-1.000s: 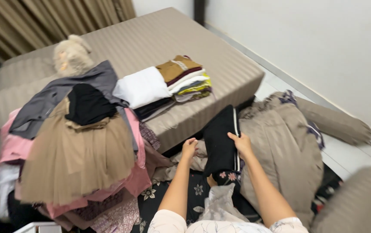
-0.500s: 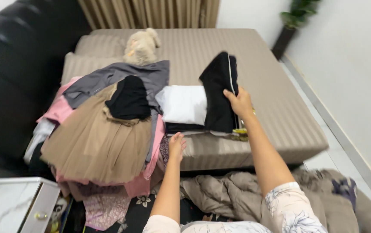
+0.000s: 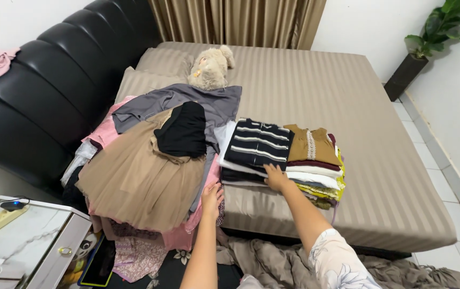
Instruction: The person sorts through clothing items in a closet, moves stacks of clothes to a bed, removes papers and folders from the bottom of the closet, and then wipes the interior surfaces of the closet with a cloth.
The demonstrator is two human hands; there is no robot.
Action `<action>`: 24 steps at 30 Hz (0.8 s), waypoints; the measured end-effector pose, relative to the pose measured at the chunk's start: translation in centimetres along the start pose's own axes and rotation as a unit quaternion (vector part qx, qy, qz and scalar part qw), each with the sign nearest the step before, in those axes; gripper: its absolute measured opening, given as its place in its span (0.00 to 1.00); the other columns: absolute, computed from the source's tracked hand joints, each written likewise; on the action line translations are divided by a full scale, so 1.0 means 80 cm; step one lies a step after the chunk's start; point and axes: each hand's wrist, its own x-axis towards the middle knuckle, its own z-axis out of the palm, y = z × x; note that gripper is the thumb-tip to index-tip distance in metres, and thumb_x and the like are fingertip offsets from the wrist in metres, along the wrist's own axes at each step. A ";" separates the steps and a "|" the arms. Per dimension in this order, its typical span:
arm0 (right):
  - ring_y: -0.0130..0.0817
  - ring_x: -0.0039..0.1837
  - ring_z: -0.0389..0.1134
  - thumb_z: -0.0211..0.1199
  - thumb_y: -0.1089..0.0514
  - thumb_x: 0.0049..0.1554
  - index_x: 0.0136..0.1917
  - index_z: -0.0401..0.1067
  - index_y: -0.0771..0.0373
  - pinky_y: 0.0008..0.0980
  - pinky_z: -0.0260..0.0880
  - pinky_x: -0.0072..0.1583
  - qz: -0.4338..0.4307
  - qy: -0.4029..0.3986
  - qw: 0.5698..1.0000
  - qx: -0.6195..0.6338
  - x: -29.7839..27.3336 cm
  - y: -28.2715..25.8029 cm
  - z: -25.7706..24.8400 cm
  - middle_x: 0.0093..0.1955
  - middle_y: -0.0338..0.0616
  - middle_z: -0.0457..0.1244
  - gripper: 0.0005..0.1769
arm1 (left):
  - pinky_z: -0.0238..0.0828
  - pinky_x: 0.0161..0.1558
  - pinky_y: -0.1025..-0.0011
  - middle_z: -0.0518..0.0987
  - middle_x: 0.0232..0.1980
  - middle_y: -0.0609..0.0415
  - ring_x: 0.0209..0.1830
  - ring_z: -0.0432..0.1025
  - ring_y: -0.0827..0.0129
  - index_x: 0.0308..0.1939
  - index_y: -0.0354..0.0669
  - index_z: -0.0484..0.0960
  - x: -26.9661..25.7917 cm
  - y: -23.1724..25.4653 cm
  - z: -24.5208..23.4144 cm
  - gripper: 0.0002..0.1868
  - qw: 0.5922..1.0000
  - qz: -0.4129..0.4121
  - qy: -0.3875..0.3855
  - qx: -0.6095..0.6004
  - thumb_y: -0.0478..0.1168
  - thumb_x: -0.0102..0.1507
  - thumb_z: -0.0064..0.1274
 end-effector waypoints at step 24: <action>0.48 0.65 0.69 0.70 0.50 0.55 0.74 0.60 0.62 0.39 0.68 0.64 0.303 0.407 0.788 0.349 -0.342 0.039 0.095 0.66 0.59 0.66 0.39 | 0.72 0.50 0.65 0.78 0.63 0.54 0.53 0.74 0.65 0.67 0.48 0.71 -0.046 -0.063 0.097 0.22 0.956 -0.155 -0.237 0.082 0.43 0.68 0.50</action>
